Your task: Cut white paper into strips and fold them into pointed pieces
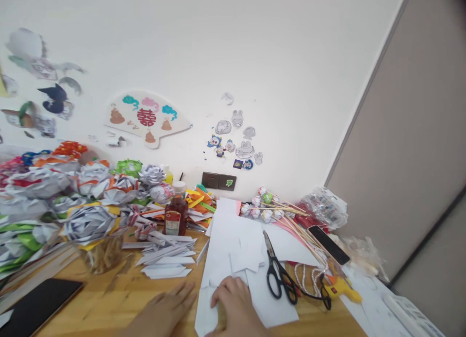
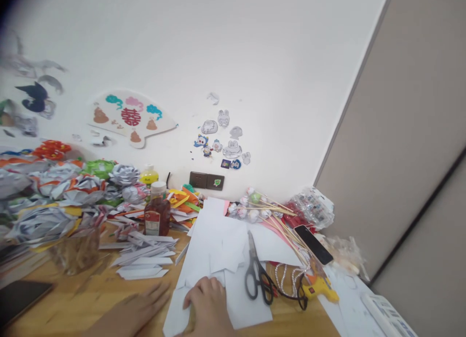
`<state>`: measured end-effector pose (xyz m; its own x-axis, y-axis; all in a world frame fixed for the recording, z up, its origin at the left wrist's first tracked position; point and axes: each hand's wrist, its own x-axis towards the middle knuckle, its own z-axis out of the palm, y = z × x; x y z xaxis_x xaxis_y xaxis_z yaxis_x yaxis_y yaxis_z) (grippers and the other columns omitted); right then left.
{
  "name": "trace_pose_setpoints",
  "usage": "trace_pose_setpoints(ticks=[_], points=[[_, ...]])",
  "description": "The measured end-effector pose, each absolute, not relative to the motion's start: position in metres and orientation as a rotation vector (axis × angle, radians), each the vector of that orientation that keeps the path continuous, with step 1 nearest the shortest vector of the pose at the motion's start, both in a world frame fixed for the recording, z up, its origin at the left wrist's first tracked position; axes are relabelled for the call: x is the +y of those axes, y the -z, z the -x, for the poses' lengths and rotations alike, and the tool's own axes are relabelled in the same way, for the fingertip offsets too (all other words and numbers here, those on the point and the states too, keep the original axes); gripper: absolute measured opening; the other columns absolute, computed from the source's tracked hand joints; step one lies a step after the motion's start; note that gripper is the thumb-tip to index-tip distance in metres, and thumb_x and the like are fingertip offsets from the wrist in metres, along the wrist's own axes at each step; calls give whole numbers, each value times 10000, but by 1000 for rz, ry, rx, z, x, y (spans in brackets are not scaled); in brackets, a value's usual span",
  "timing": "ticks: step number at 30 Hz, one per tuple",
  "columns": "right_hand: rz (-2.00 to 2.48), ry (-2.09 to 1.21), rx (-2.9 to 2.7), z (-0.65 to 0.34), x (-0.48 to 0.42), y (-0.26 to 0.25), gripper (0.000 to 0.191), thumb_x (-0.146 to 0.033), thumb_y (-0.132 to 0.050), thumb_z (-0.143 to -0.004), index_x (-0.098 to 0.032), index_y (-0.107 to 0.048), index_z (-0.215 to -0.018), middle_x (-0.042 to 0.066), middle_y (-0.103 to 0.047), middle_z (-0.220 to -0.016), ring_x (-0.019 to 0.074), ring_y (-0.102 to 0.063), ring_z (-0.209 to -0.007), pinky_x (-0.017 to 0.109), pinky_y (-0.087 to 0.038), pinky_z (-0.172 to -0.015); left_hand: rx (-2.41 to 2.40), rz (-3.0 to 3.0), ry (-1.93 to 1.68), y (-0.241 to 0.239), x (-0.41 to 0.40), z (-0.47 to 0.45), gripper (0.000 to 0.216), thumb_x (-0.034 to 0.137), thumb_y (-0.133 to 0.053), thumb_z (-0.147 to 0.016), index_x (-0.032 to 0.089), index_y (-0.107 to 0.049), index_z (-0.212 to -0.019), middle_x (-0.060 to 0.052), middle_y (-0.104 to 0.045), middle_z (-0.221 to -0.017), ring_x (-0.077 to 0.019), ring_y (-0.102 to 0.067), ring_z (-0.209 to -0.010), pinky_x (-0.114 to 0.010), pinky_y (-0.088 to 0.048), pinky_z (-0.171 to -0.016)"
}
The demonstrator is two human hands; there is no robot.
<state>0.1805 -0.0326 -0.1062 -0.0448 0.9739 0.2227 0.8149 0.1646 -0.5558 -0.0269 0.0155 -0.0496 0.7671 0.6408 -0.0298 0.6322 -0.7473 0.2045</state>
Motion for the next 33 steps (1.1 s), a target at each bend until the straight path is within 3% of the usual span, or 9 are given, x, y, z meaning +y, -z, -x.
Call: trace_pose_setpoints(ticks=[4,11,14,17,20,25,28,33], points=[[1664,-438,-1912,-183,-39,97,583,-359,-913,-438,-242,-587,-907,2,-533,-1005,238,-468,-970,342,-353,-844,1004,-2693,-106,53,20,20,674,129,-513,-722,174,-408,-1386,-113,-351,-1471,-286,-342,-1342,-504,-344,-1060],[1593,-517,-1935,-189,-46,84,582,-336,-909,-486,-260,-582,-961,-12,-527,-1040,220,-461,-1007,319,-352,-873,989,-2751,-102,63,23,18,662,140,-496,-760,213,-372,-1406,-87,-337,-1485,-263,-302,-1364,-504,-336,-1067],[1528,-552,-1995,-194,-45,82,564,-299,-907,-499,-252,-598,-968,-7,-547,-1053,214,-473,-1015,313,-351,-889,948,-2794,-205,71,26,18,639,151,-519,-779,235,-387,-1398,-86,-361,-1479,-260,-327,-1357,-488,-357,-1060],[1400,-596,-2051,-202,-43,79,528,-238,-891,-523,-246,-617,-974,-8,-591,-1077,200,-499,-1022,297,-348,-910,858,-2875,-290,80,35,16,538,84,-476,-798,237,-513,-1313,-88,-475,-1413,-266,-441,-1296,-470,-425,-1015],[1306,-585,-2077,-210,-42,74,431,-150,-811,-606,-238,-632,-988,-8,-637,-1088,185,-526,-1034,292,-336,-928,782,-2932,-292,86,44,12,494,12,-419,-788,208,-622,-1193,-74,-584,-1318,-235,-541,-1216,-401,-457,-997],[1291,-343,-2146,-212,-42,69,312,-61,-606,-666,-207,-637,-941,24,-657,-1038,189,-543,-976,328,-334,-918,816,-2964,-416,85,44,11,426,72,-406,-873,210,-584,-1235,-73,-533,-1376,-209,-501,-1255,-360,-419,-1039],[1341,-130,-2188,-208,-43,71,280,-48,-550,-687,-188,-629,-915,43,-649,-973,199,-528,-910,339,-356,-853,842,-2971,-365,79,38,12,363,92,-438,-868,217,-630,-1150,-68,-635,-1281,-226,-559,-1202,-419,-424,-1043],[1399,-10,-2263,-206,-42,77,195,-202,-719,-700,-173,-618,-865,47,-656,-883,216,-522,-834,336,-375,-776,793,-2980,-643,83,35,10,252,94,-441,-865,233,-631,-955,-25,-729,-973,-195,-654,-949,-426,-437,-983]])
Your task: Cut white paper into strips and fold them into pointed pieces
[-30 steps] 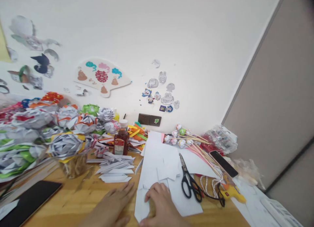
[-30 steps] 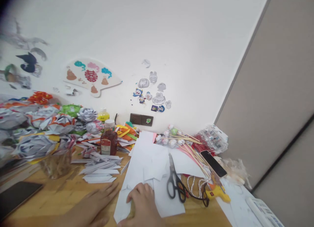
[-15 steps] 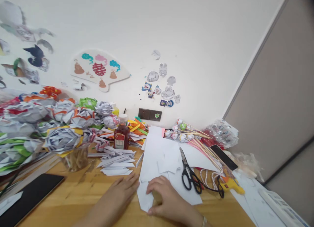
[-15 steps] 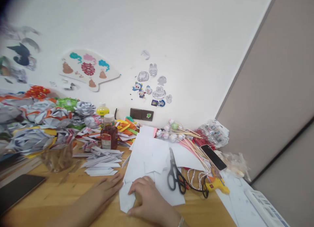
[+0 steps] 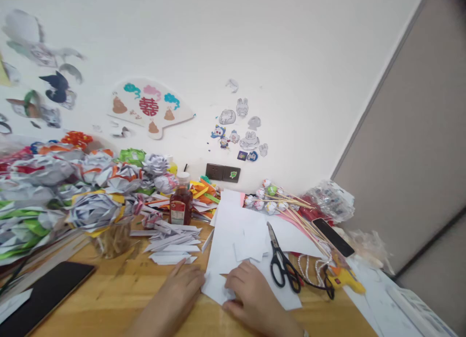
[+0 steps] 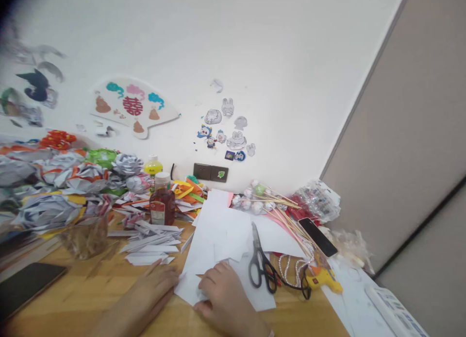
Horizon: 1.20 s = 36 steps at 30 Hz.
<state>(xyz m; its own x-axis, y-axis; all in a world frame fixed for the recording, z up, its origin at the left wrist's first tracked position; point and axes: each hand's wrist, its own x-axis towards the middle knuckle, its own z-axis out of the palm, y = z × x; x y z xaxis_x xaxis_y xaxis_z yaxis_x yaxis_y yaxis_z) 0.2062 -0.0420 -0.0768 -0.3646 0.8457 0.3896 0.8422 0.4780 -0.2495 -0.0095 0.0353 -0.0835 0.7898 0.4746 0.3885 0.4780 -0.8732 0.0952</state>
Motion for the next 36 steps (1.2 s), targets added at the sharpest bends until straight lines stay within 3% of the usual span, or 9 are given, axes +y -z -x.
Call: trace_pose_setpoints(ticks=[3,5,12,15,21,27,30,36], points=[[1418,-5,-2285,-208,-40,79,235,-214,-767,-691,-161,-616,-864,56,-658,-880,220,-535,-831,324,-395,-759,-638,2840,848,93,40,9,226,145,-416,-911,236,-596,-809,25,-684,-762,-161,-619,-745,-366,-410,-927],[1409,-46,-2282,-209,-40,81,288,-199,-791,-676,-152,-617,-901,67,-661,-931,225,-548,-858,318,-411,-776,-584,2773,917,97,43,9,326,191,-350,-964,236,-574,-731,42,-653,-681,-152,-582,-678,-341,-375,-905],[1445,-214,-2193,-215,-38,83,253,-72,-763,-689,-145,-610,-877,62,-644,-913,197,-572,-853,264,-462,-773,-519,2662,1021,100,45,6,599,268,-90,-1015,230,-564,-649,43,-612,-607,-154,-543,-676,-352,-268,-969],[1412,-264,-2218,-217,-39,83,248,-47,-748,-696,-141,-607,-878,70,-643,-958,194,-576,-891,261,-464,-816,-519,2646,1032,105,46,5,574,260,-120,-1017,224,-567,-658,38,-611,-617,-154,-534,-666,-347,-300,-934],[1372,-83,-2299,-214,-39,85,144,-3,-556,-821,-118,-618,-883,95,-639,-932,195,-569,-882,272,-466,-809,-545,2661,988,111,46,3,463,212,-242,-1000,207,-544,-650,29,-593,-630,-161,-518,-662,-358,-340,-888],[1404,-132,-2185,-206,-42,81,160,8,-571,-773,-150,-586,-793,68,-608,-920,184,-540,-878,266,-439,-782,-560,2719,857,109,43,3,172,122,-655,-813,190,-559,-688,22,-619,-721,-179,-538,-748,-373,-365,-903],[1483,-182,-2118,-204,-43,79,148,-18,-602,-753,-161,-567,-762,50,-584,-873,184,-527,-856,273,-417,-753,-570,2747,821,110,43,2,231,119,-798,-679,186,-579,-716,4,-653,-793,-208,-559,-823,-385,-400,-891],[1568,-252,-2056,-203,-42,82,167,-29,-647,-717,-165,-570,-775,30,-591,-854,178,-523,-861,267,-382,-753,-702,2865,737,104,39,-1,136,102,-694,-774,174,-592,-719,-52,-657,-843,-239,-594,-821,-355,-486,-716]])
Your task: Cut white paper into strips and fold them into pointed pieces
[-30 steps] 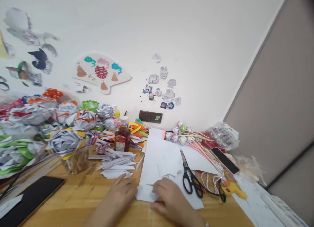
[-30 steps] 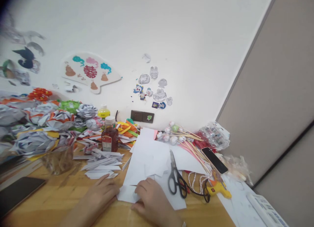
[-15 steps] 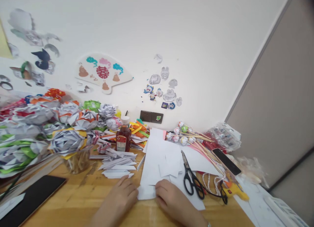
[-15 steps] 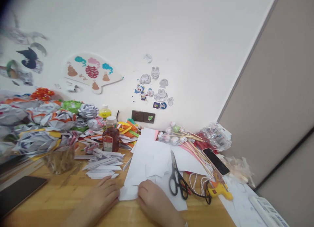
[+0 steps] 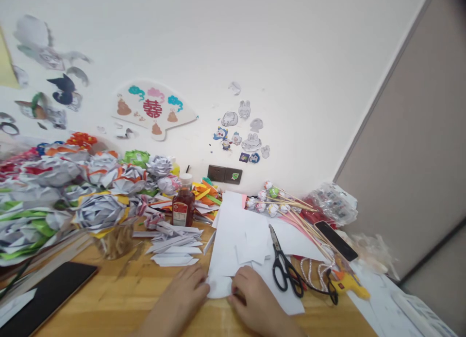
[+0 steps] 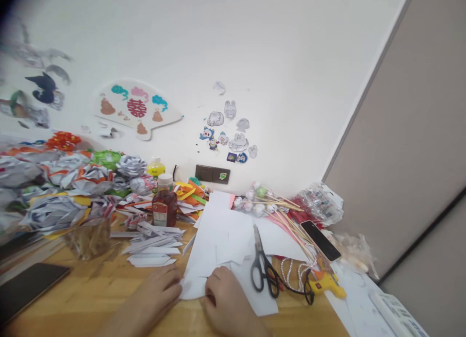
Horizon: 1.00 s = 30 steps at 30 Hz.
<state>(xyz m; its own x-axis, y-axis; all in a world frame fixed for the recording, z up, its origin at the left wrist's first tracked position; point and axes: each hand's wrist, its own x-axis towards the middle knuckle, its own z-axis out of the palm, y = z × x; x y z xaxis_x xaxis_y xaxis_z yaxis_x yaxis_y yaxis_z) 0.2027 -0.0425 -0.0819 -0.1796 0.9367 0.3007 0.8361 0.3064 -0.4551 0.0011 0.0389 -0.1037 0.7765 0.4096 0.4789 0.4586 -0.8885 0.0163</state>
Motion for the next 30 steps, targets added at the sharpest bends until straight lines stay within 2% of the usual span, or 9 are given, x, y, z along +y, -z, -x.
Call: trace_pose_setpoints(ticks=[2,5,8,10,14,18,23,30], points=[[1587,-250,-2073,-202,-42,83,150,-72,-677,-730,-169,-571,-773,19,-595,-849,174,-520,-853,266,-369,-745,-757,2928,721,100,37,-2,144,80,-635,-803,173,-585,-706,-38,-642,-826,-205,-599,-782,-309,-488,-677],[1614,-168,-2170,-202,-40,83,125,-152,-689,-785,-177,-573,-747,10,-603,-848,175,-512,-845,277,-346,-733,-837,3006,732,96,36,-4,163,46,-582,-812,173,-585,-710,-23,-631,-833,-174,-604,-795,-275,-487,-699],[1611,-117,-2257,-202,-39,83,263,-335,-779,-728,-184,-564,-729,2,-600,-859,185,-503,-840,287,-330,-707,-901,3052,747,95,35,-5,168,37,-565,-804,177,-595,-717,-24,-634,-854,-174,-605,-817,-282,-488,-723],[1612,-105,-2265,-202,-39,83,305,-371,-800,-700,-187,-560,-740,-4,-599,-870,187,-502,-847,286,-328,-703,-936,3067,758,95,35,-6,174,33,-558,-797,182,-601,-717,-25,-637,-859,-177,-604,-823,-290,-489,-728],[1656,-22,-2241,-201,-38,83,173,-226,-737,-774,-185,-570,-785,6,-607,-889,189,-508,-855,290,-340,-727,-981,3069,789,93,35,-7,189,32,-549,-795,187,-608,-705,-28,-647,-851,-186,-611,-823,-304,-496,-730],[1636,58,-2313,-202,-37,81,171,-221,-743,-766,-172,-591,-828,19,-620,-883,193,-523,-829,290,-358,-695,-992,3077,793,91,36,-8,185,25,-580,-779,180,-615,-685,-34,-665,-830,-190,-629,-801,-302,-508,-717],[1569,213,-2431,-204,-35,84,87,-159,-679,-809,-160,-601,-772,32,-630,-824,191,-533,-780,291,-349,-639,-983,3083,810,93,37,-8,188,25,-583,-791,174,-616,-680,-36,-664,-823,-188,-630,-797,-300,-513,-714],[1623,-63,-2068,-198,-35,90,119,-62,-610,-787,-175,-582,-762,20,-604,-833,180,-519,-820,278,-356,-707,-1048,3061,845,92,33,-7,187,-4,-540,-799,149,-608,-715,-65,-643,-846,-209,-613,-826,-341,-510,-746]])
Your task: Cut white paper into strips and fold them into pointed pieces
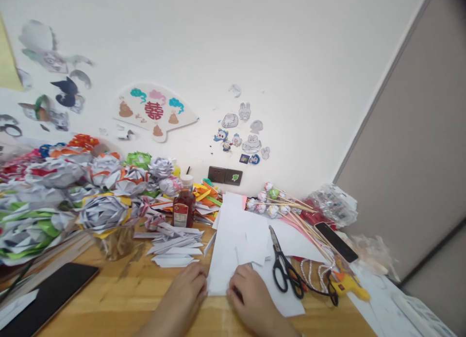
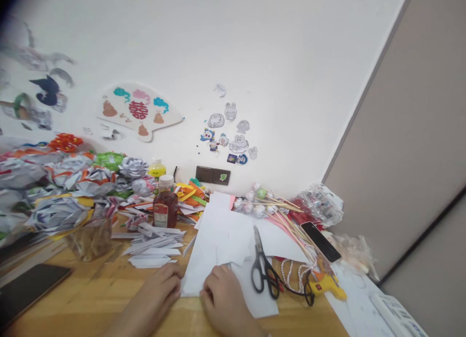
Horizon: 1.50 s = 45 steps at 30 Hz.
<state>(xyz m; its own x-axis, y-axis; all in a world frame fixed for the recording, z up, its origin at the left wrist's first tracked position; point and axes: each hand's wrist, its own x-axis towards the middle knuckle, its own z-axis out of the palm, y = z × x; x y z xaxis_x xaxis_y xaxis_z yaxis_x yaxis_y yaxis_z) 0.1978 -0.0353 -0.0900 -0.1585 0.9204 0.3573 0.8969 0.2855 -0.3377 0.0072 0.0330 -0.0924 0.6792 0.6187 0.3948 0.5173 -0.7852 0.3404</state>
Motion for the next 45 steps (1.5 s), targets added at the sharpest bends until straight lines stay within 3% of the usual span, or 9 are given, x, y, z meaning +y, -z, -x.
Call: trace_pose_setpoints(ticks=[9,14,25,33,41,45], points=[[1767,-116,-1910,-188,-30,95,139,-105,-677,-731,-176,-572,-673,31,-610,-791,207,-517,-814,304,-339,-707,1044,-2673,-775,96,30,-11,220,8,-464,-821,153,-602,-731,-79,-629,-848,-227,-604,-830,-388,-507,-769],[1765,-147,-1934,-188,-28,93,145,-130,-696,-755,-180,-584,-678,28,-617,-805,203,-527,-822,301,-338,-713,1031,-2662,-765,91,29,-8,168,26,-558,-758,183,-555,-699,-42,-605,-842,-211,-590,-831,-344,-503,-746],[1790,-140,-1898,-186,-25,96,138,-125,-666,-763,-183,-589,-664,31,-618,-791,205,-540,-809,305,-343,-709,1061,-2709,-746,94,33,-12,175,5,-545,-766,165,-571,-701,-59,-608,-840,-221,-583,-834,-364,-495,-754],[1787,-147,-1913,-187,-24,97,127,-115,-656,-779,-177,-590,-690,37,-619,-819,205,-537,-818,306,-351,-727,1094,-2781,-795,102,38,-12,159,23,-641,-730,159,-585,-669,-54,-616,-816,-231,-592,-815,-389,-518,-737],[1630,-317,-2016,-195,-28,86,131,-88,-675,-784,-171,-599,-717,-1,-616,-815,161,-546,-844,267,-349,-785,967,-2912,-887,128,49,-7,191,4,-709,-682,166,-646,-759,-57,-628,-915,-279,-539,-1014,-497,-417,-973],[1653,-272,-2008,-194,-27,88,122,-98,-670,-790,-172,-606,-717,-1,-622,-809,156,-544,-829,259,-350,-768,988,-2913,-810,124,49,-8,159,2,-635,-746,159,-651,-769,-71,-622,-869,-274,-551,-902,-461,-486,-826]])
